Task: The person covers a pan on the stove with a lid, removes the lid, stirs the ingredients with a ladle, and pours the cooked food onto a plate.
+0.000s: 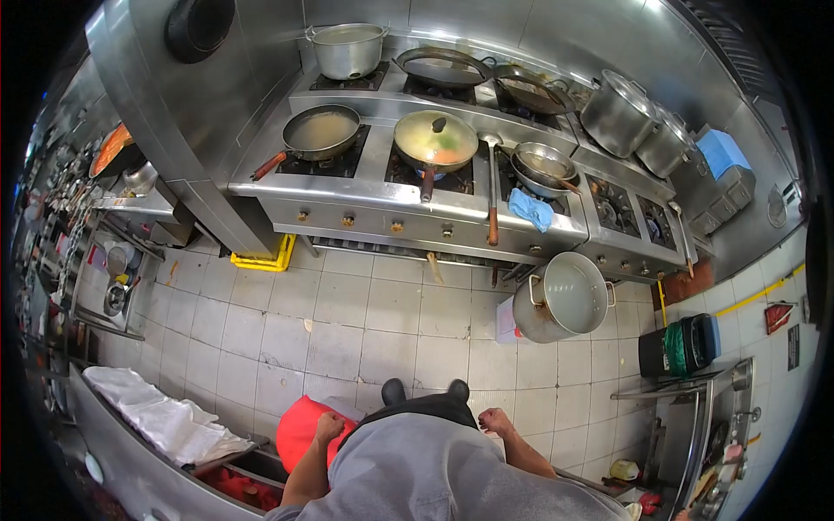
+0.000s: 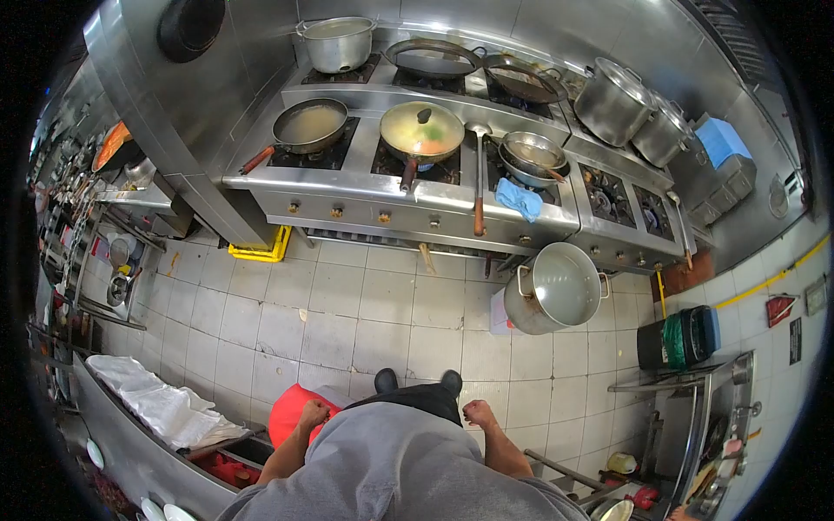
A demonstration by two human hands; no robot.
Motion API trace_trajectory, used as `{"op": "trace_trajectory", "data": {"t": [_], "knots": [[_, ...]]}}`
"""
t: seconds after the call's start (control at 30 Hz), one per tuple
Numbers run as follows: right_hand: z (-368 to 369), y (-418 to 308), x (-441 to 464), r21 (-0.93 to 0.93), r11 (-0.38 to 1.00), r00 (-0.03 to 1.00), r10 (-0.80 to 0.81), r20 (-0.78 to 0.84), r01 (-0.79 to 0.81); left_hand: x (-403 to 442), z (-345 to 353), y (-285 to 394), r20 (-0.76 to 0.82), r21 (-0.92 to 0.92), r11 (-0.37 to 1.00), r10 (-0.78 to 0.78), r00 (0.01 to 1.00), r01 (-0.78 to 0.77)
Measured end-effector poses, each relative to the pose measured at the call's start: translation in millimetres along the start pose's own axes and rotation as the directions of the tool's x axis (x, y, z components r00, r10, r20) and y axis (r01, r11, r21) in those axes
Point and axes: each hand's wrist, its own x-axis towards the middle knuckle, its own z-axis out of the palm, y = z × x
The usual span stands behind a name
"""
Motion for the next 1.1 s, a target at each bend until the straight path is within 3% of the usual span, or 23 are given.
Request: {"op": "trace_trajectory", "data": {"t": [1.1], "knots": [[-2, 0, 9, 0.001, 1.000, 1.000, -0.019, 0.005, 0.019, 0, -5, 9, -0.004, 0.042, 0.999, 0.000, 1.000, 0.000]]}}
